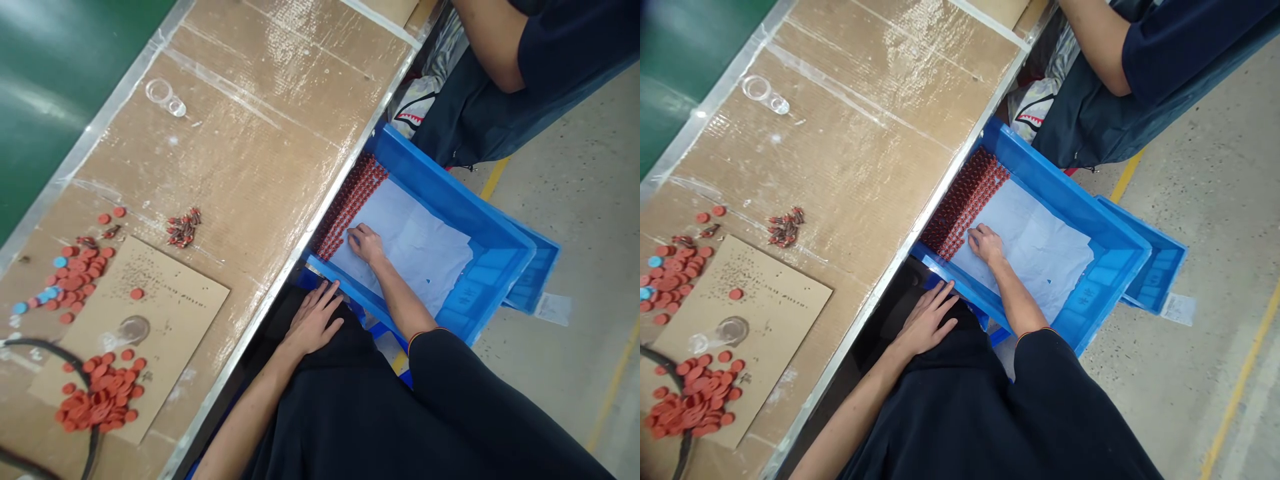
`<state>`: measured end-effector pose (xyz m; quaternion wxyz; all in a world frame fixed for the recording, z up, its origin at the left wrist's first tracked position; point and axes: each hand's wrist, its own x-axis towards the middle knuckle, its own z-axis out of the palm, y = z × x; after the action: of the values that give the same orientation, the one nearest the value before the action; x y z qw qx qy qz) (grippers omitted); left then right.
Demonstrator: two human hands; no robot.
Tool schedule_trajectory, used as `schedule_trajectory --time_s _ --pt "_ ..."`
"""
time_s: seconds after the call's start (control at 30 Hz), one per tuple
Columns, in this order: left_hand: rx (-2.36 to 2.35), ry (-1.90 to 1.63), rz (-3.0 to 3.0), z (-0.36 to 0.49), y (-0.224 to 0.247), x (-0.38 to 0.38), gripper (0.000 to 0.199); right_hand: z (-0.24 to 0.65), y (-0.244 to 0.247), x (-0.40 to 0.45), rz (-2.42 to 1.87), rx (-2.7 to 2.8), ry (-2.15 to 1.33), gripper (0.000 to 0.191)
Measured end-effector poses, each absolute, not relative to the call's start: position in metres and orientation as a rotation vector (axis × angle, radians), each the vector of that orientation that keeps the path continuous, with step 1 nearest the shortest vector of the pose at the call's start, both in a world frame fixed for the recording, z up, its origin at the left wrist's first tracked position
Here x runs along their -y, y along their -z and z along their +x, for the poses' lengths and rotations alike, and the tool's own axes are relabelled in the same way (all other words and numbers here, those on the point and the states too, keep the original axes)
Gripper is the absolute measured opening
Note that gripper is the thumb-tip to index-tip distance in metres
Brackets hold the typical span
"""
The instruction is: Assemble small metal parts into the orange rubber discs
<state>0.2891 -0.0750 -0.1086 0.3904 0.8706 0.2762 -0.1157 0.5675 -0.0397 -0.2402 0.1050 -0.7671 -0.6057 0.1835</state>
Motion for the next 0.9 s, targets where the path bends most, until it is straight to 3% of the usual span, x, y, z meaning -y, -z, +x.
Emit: schedule_trajectory --time_s 0.9 --pt "-0.688 0.252 2.218 0.288 0.110 0.076 0.052 0.562 0.237 0.019 -2.332 1.745 -0.515 0.040"
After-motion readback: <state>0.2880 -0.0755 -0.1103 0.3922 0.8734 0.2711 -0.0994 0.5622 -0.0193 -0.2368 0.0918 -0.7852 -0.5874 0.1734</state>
